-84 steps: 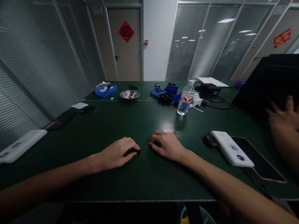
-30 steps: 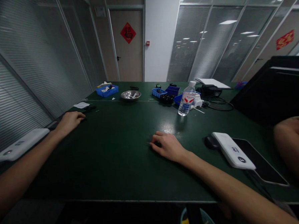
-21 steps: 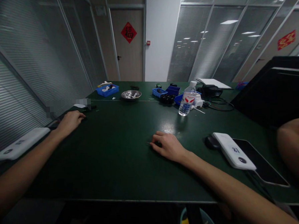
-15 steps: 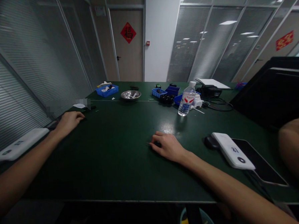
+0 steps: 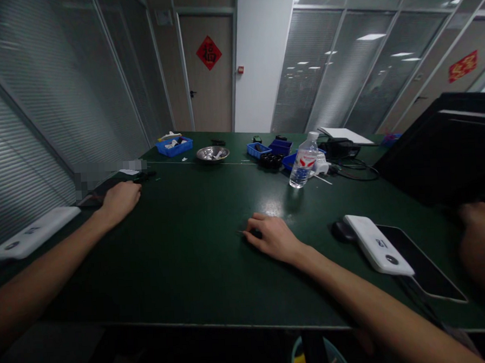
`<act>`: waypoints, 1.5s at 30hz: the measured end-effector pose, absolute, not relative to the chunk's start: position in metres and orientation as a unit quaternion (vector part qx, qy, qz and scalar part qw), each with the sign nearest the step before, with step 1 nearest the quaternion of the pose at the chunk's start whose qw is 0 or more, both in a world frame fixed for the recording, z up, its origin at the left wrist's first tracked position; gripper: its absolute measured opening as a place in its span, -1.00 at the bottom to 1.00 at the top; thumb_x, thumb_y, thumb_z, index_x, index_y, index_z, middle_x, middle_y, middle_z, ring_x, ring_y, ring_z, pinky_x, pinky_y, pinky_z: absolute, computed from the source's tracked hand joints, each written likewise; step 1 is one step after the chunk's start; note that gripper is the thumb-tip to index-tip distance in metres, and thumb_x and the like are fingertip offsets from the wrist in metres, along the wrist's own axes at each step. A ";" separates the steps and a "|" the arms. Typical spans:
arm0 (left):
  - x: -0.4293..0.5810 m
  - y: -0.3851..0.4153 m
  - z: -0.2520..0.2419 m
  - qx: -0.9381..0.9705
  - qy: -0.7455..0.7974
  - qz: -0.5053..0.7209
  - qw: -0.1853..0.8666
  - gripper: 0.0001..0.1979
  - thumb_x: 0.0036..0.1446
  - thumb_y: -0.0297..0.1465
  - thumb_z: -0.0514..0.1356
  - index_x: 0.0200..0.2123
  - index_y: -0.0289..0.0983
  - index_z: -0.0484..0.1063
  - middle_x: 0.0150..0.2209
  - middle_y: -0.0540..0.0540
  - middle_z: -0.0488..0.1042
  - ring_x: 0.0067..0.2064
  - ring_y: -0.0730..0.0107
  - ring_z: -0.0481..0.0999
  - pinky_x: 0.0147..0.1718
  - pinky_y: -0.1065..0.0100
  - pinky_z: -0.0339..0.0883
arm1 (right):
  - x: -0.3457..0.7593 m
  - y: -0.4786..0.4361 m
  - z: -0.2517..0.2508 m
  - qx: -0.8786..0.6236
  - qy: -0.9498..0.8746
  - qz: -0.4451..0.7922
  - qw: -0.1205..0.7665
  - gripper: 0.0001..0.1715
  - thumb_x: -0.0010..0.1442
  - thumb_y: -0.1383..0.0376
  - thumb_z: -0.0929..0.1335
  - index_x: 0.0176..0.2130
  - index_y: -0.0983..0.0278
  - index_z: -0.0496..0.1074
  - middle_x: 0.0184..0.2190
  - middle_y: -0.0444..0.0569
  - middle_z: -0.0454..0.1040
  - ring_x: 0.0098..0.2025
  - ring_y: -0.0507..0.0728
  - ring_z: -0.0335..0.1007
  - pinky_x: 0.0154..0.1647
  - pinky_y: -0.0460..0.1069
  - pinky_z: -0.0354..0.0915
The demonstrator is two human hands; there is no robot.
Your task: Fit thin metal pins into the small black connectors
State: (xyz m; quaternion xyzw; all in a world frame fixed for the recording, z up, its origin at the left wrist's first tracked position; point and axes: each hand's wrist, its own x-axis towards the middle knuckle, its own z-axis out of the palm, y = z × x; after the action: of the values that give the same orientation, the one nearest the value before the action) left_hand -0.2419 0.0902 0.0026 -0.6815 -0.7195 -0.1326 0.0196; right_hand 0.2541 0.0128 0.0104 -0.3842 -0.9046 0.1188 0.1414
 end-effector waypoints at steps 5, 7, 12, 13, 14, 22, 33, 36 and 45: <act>-0.248 0.091 -0.001 -0.685 -0.717 -0.084 0.101 -0.67 0.26 -0.35 0.05 -0.13 -0.35 0.58 -0.05 -0.40 0.53 0.00 -0.15 0.54 -0.06 0.05 0.45 | 0.256 0.015 0.008 -0.376 -0.907 0.121 0.145 -0.77 0.43 0.18 0.32 -0.15 0.24 0.52 -0.20 -0.01 0.49 -0.29 0.09 0.41 -0.27 -0.01 0.29; -0.254 0.093 -0.003 -0.691 -0.709 -0.090 0.111 -0.65 0.27 -0.35 0.03 -0.10 -0.34 0.58 -0.05 -0.38 0.54 -0.01 -0.14 0.56 -0.07 0.04 0.46 | 0.256 0.015 0.007 -0.374 -0.908 0.120 0.146 -0.78 0.42 0.18 0.32 -0.15 0.24 0.52 -0.20 -0.02 0.49 -0.30 0.09 0.41 -0.28 -0.01 0.28; -0.276 0.102 -0.007 -0.686 -0.706 -0.169 0.044 -0.66 0.24 -0.31 0.10 -0.07 -0.27 0.60 0.00 -0.29 0.58 0.06 -0.07 0.55 0.07 0.04 0.40 | 0.256 0.015 0.008 -0.377 -0.908 0.119 0.143 -0.78 0.42 0.19 0.32 -0.15 0.24 0.52 -0.20 -0.02 0.49 -0.29 0.09 0.41 -0.27 -0.01 0.28; -0.280 0.105 -0.007 -0.683 -0.708 -0.179 0.026 -0.67 0.23 -0.30 0.12 -0.07 -0.25 0.61 0.01 -0.27 0.59 0.06 -0.05 0.55 0.09 0.05 0.39 | 0.256 0.015 0.008 -0.377 -0.907 0.119 0.143 -0.78 0.42 0.19 0.32 -0.15 0.24 0.52 -0.20 -0.02 0.49 -0.29 0.09 0.41 -0.27 -0.01 0.28; -0.285 0.107 -0.007 -0.677 -0.712 -0.184 0.006 -0.67 0.23 -0.29 0.14 -0.07 -0.24 0.62 0.02 -0.25 0.60 0.06 -0.03 0.55 0.09 0.07 0.39 | 0.256 0.015 0.008 -0.378 -0.907 0.120 0.143 -0.79 0.42 0.20 0.32 -0.15 0.24 0.52 -0.20 -0.02 0.49 -0.29 0.09 0.41 -0.26 0.00 0.29; -0.301 0.115 -0.007 -0.609 -0.750 -0.235 -0.105 -0.71 0.09 -0.23 0.29 -0.15 -0.18 0.68 -0.08 -0.14 0.67 -0.06 0.08 0.61 -0.03 0.21 0.44 | 0.256 0.013 0.010 -0.378 -0.907 0.124 0.140 -0.78 0.42 0.20 0.32 -0.14 0.25 0.52 -0.20 -0.01 0.49 -0.29 0.09 0.41 -0.27 -0.01 0.29; -0.310 0.123 -0.015 -0.586 -0.751 -0.258 -0.161 -0.70 0.05 -0.26 0.32 -0.14 -0.20 0.68 -0.14 -0.15 0.67 -0.15 0.16 0.62 -0.18 0.30 0.45 | 0.256 0.014 0.009 -0.377 -0.907 0.121 0.141 -0.78 0.43 0.18 0.32 -0.14 0.24 0.52 -0.20 -0.02 0.49 -0.29 0.10 0.42 -0.24 0.00 0.31; -0.313 0.123 -0.017 -0.589 -0.747 -0.260 -0.164 -0.69 0.06 -0.27 0.32 -0.12 -0.19 0.67 -0.11 -0.14 0.67 -0.12 0.17 0.61 -0.15 0.31 0.44 | 0.256 0.014 0.009 -0.375 -0.908 0.121 0.142 -0.77 0.42 0.18 0.32 -0.13 0.24 0.52 -0.20 -0.01 0.49 -0.29 0.10 0.42 -0.25 0.00 0.31; -0.311 0.124 -0.014 -0.589 -0.749 -0.256 -0.162 -0.76 0.06 -0.29 0.35 -0.17 -0.17 0.68 -0.08 -0.14 0.67 -0.08 0.15 0.62 -0.12 0.27 0.45 | 0.256 0.014 0.010 -0.377 -0.907 0.124 0.143 -0.75 0.43 0.17 0.31 -0.14 0.25 0.52 -0.20 0.00 0.49 -0.30 0.10 0.41 -0.28 -0.01 0.31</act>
State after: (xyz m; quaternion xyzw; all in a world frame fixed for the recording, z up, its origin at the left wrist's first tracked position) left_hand -0.3112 0.1237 -0.0142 -0.5893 -0.7490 -0.2557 -0.1622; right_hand 0.2563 0.0137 0.0099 -0.3766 -0.9069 0.1237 0.1432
